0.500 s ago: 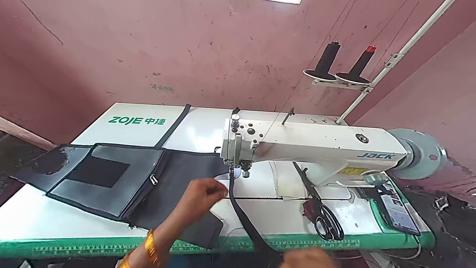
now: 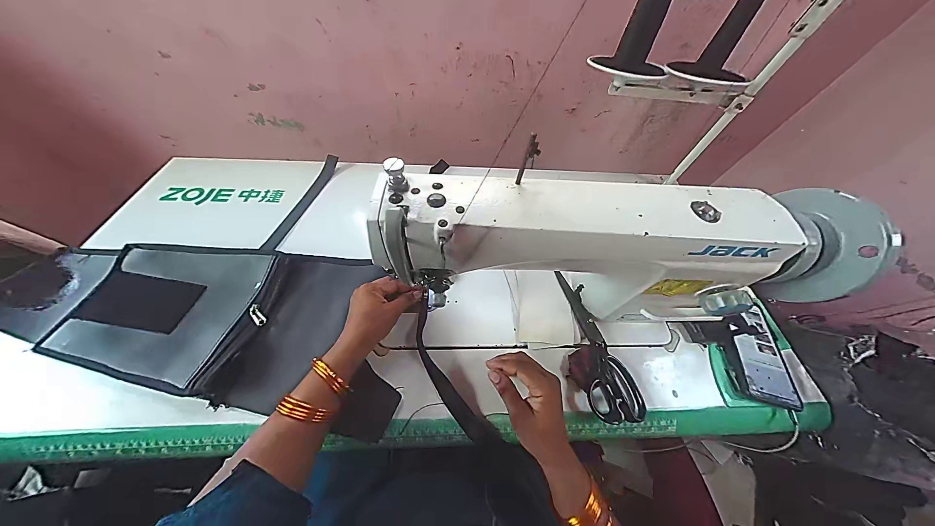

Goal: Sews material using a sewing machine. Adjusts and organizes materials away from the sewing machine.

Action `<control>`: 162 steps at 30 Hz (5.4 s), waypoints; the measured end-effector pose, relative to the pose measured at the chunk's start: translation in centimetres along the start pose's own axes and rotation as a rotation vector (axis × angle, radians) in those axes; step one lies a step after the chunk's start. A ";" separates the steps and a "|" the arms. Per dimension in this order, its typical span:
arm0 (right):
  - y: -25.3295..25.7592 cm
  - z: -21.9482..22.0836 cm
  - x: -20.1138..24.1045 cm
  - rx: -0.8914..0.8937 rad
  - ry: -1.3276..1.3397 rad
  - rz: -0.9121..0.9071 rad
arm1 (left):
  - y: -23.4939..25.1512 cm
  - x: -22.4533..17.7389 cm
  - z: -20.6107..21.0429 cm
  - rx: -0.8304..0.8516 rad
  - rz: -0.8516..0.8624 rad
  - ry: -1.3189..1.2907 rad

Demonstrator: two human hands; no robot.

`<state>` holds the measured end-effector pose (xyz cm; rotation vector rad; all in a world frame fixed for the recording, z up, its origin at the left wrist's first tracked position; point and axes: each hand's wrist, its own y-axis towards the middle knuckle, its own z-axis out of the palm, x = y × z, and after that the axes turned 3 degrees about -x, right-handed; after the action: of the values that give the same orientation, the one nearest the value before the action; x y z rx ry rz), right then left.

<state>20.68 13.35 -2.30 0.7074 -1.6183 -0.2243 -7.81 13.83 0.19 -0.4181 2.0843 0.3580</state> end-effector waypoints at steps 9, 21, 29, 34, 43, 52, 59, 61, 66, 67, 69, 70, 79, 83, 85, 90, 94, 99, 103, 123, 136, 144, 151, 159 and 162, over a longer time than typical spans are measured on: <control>0.0 -0.5 -0.2 0.024 0.040 0.002 | -0.5 -0.5 0.4 -0.068 -0.004 -0.056; 0.1 -0.5 -0.1 0.029 0.033 -0.007 | -0.4 -0.5 0.6 -0.078 0.032 0.045; 0.1 -0.5 -0.3 0.032 0.040 -0.006 | -0.3 -0.7 0.5 -0.052 -0.024 0.040; 0.8 -0.1 0.2 0.026 0.010 0.027 | -0.2 -0.9 0.6 -0.032 -0.025 0.030; 8.8 5.0 3.0 0.323 0.082 0.537 | -1.0 0.9 -0.1 -0.033 0.118 -0.140; 12.6 8.8 1.6 0.549 -0.265 0.511 | -1.1 1.1 -0.1 0.044 0.258 -0.203; 11.2 8.4 0.4 0.449 -0.221 0.291 | -1.1 1.3 -0.2 0.085 0.278 -0.180; 10.9 8.1 0.0 0.417 -0.176 0.248 | -1.0 1.4 -0.2 0.100 0.278 -0.183; 10.7 7.8 -0.2 0.382 -0.161 0.161 | -1.0 1.5 -0.3 0.119 0.274 -0.185; 10.6 8.0 -0.2 0.370 -0.175 0.139 | -1.0 1.5 -0.3 0.116 0.275 -0.182; 10.6 8.2 -0.3 0.330 -0.207 0.094 | -1.0 1.3 -0.3 0.100 0.271 -0.164; 10.7 8.3 -0.3 0.318 -0.216 0.099 | -1.1 1.2 -0.3 0.085 0.253 -0.144; 13.2 6.1 -0.7 0.143 -0.071 0.715 | -0.5 -1.5 0.0 0.007 -0.098 -0.051; 13.2 6.1 -0.9 0.135 -0.054 0.716 | -0.4 -1.3 0.0 0.003 -0.091 -0.087; 13.1 6.2 -1.2 0.138 -0.068 0.683 | -0.3 -1.1 0.1 -0.003 -0.097 -0.080; 13.0 6.2 -1.2 0.148 -0.075 0.672 | -0.4 -1.4 0.0 0.001 -0.081 -0.021; 13.0 6.2 -1.2 0.152 -0.089 0.666 | -0.5 -2.1 0.0 -0.012 -0.093 0.017; 13.0 6.2 -1.2 0.146 -0.099 0.665 | -0.6 -2.2 0.1 -0.011 -0.083 0.010; 13.0 6.2 -1.2 0.151 -0.099 0.664 | -0.6 -2.1 0.1 -0.010 -0.064 0.004; 12.3 8.6 0.3 0.501 -0.197 0.452 | -1.4 0.9 0.7 -0.012 0.252 -0.307; 11.0 7.6 -0.6 0.390 -0.172 0.128 | -1.1 1.2 0.4 0.057 0.248 -0.262; 10.5 8.1 -1.0 0.279 -0.241 -0.071 | -1.1 1.4 0.5 0.068 0.279 -0.241; 10.6 8.7 -0.9 0.239 -0.254 -0.105 | -1.0 1.1 0.4 0.056 0.267 -0.208; 12.9 6.1 -0.9 0.165 -0.263 0.367 | -0.5 -1.8 -0.2 -0.021 -0.067 -0.041; 13.5 5.5 -1.5 0.058 -0.247 0.491 | -0.3 -1.6 0.0 -0.032 -0.035 -0.035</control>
<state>11.27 23.49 2.49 0.3142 -1.9874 0.0977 -6.87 13.77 1.47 -0.4633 2.0373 0.3762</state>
